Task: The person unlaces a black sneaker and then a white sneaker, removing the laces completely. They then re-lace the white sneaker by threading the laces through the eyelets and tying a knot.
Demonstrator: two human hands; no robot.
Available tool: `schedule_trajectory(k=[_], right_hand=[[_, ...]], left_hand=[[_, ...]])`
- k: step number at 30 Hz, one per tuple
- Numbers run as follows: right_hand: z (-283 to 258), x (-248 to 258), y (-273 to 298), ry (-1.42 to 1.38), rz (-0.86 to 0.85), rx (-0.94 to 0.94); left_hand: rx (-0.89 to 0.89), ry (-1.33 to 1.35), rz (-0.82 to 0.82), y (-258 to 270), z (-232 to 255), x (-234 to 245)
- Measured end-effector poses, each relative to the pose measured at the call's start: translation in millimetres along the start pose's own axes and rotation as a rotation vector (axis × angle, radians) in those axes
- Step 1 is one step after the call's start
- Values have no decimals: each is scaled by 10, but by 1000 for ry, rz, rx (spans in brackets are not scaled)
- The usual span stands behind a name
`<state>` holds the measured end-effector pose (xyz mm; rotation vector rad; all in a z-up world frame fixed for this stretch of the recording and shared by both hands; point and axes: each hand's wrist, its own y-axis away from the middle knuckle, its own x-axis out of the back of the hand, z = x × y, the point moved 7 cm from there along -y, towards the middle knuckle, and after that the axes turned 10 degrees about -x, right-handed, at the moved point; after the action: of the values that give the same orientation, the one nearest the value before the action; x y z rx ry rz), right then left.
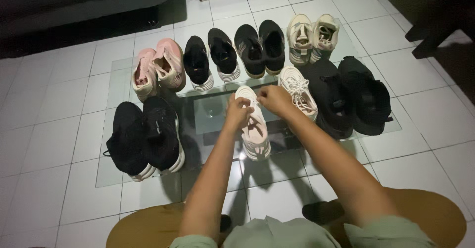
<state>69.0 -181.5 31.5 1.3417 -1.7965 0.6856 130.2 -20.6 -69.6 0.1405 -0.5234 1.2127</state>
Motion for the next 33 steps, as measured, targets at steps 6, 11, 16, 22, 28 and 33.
schedule_trajectory(k=[6, 11, 16, 22, 28, 33], right_hand=[[86, -163, -70, -69, 93, 34], [129, -229, -8, -121, 136, 22], [141, -328, 54, -178, 236, 7], [449, -660, -134, -443, 157, -15], [824, -1018, -433, -764, -114, -36], [741, -932, -341, -741, -190, -5]], left_hand=[[10, 174, 20, 10, -35, -49], [69, 300, 7, -1, -117, -110], [-120, 177, 92, -23, 12, -28], [-103, -156, 143, 94, 399, 174], [-149, -337, -22, 58, 741, 222], [-361, -455, -93, -36, 730, 138]])
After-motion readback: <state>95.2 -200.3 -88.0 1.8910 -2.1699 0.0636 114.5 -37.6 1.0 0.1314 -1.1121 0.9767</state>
